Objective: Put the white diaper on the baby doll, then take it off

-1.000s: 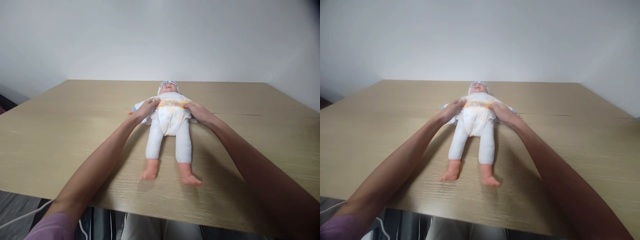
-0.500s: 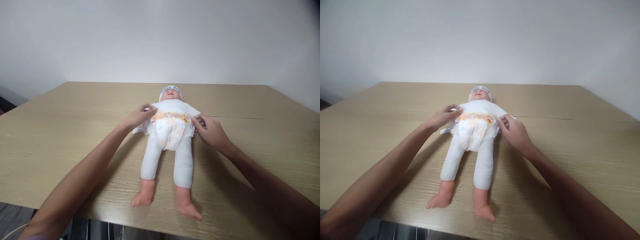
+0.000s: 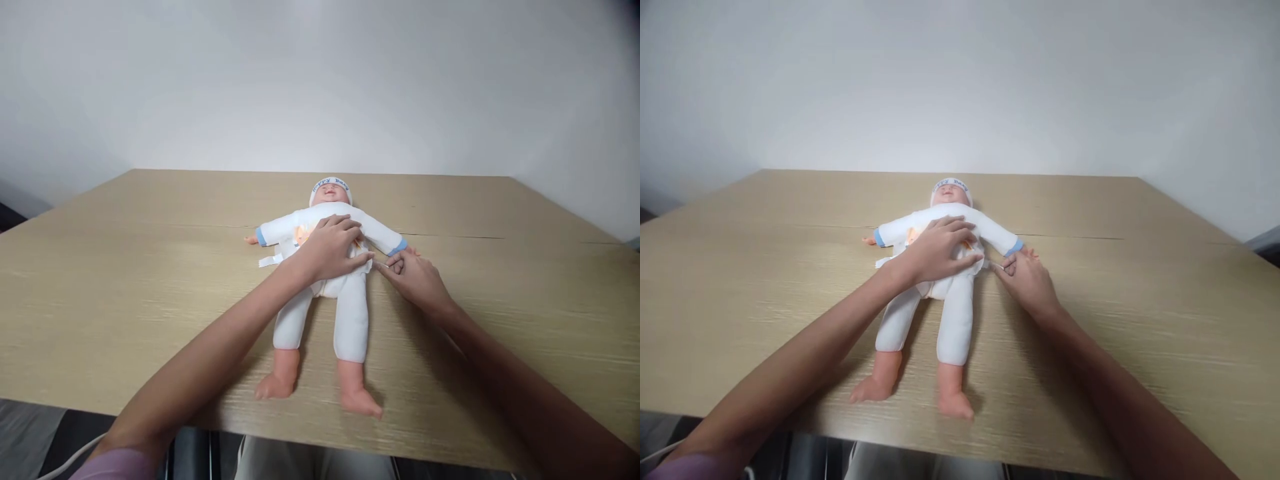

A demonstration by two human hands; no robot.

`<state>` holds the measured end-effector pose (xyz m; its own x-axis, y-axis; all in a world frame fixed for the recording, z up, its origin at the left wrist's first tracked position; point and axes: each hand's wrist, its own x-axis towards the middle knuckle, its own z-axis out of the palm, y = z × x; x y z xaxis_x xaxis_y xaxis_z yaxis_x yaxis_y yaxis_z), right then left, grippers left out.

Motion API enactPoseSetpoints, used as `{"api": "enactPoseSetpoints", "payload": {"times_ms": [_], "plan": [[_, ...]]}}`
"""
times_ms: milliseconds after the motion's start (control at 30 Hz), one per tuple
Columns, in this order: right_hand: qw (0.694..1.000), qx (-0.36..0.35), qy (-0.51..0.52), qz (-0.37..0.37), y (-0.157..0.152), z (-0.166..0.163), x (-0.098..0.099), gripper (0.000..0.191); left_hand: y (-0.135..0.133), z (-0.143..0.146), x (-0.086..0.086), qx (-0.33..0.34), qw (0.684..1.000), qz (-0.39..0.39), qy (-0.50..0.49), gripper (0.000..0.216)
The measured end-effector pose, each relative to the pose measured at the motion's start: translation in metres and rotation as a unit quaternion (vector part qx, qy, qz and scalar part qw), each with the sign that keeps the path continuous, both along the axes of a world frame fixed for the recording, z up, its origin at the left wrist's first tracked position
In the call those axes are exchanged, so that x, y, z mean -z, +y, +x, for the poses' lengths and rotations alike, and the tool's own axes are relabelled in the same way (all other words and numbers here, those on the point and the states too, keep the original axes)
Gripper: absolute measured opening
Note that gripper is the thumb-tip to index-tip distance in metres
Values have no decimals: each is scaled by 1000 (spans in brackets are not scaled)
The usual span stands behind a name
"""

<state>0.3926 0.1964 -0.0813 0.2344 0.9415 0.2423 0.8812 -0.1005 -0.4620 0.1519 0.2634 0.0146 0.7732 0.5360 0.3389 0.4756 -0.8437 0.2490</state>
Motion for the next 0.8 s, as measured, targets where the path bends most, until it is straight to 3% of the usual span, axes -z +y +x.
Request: {"api": "enactPoseSetpoints", "payload": {"times_ms": [133, 300, 500, 633, 800], "plan": [[998, 5, 30, -49, -2, 3, -5, 48, 0, -4, 2, -27, 1000, 3, -6, 38], [998, 4, 44, -44, -5, 1, -9, 50, -4, -3, 1, -47, 999, 2, -4, 37], [990, -43, 92, -99, -5, -1, -15, 59, -4, -3, 4, -64, 998, -1, 17, 57], [962, -137, 208, -110, -4, 4, -36, 68, -6, -2, 4, -78, 997, 3, 22, 59], [938, -140, 299, -108, 5, -4, -69, 57, -8, -1, 3, -88, 996, -2, 30, 59]]}}
